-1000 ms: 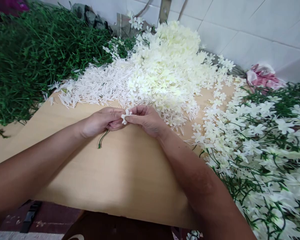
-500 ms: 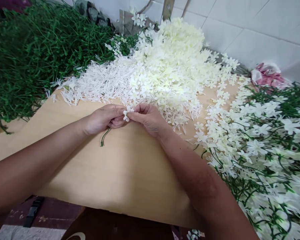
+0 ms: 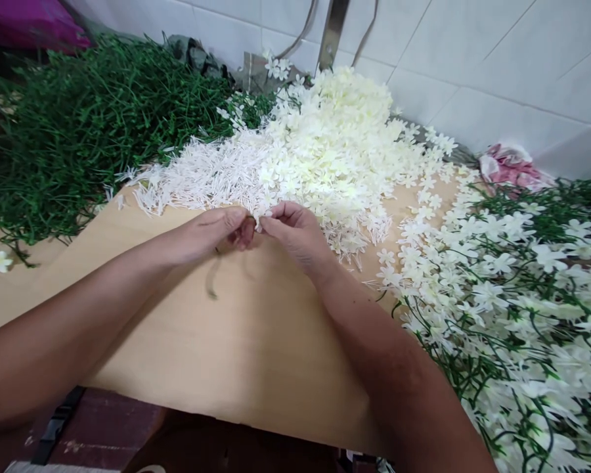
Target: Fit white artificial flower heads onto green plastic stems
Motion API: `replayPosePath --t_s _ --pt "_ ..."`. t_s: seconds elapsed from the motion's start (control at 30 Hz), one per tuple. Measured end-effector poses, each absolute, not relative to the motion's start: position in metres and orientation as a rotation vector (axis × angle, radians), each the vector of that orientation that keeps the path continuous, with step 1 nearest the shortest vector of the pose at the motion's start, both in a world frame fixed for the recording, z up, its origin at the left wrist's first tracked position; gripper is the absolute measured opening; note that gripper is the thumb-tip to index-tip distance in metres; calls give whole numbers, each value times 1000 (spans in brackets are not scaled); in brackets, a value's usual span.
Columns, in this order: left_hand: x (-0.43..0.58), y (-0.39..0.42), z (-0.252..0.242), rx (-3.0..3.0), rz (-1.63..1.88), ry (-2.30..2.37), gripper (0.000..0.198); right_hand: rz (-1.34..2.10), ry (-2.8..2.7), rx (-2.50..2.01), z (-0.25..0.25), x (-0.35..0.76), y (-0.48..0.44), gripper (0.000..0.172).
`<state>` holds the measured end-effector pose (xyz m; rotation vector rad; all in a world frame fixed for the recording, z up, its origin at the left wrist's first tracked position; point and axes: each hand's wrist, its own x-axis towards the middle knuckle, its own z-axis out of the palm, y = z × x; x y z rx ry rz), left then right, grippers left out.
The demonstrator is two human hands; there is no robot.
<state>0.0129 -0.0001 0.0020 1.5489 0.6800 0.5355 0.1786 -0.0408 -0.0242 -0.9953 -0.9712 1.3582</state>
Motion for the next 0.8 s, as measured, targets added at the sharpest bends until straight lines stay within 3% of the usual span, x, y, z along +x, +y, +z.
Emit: replayPosePath --t_s 0.1,0.23,0.33,0.5,0.63,0.8 --pt "-1 8 11 1585 591 861 54 1139 -1118 -964 -6 189 -43 24" --pt "-15 16 11 1512 379 901 61 768 -1386 -977 20 199 -53 9" --pt "-17 14 9 1383 276 824 61 636 -1658 -954 34 198 -64 8" --pt "-17 13 8 1337 298 799 25 784 -2254 -944 46 194 -77 14" --pt "-18 16 1 1526 198 792 18 971 -2458 -1010 39 192 -71 22" --pt "-14 10 -4 1704 54 789 16 333 -2274 -1530 1 169 -38 26"
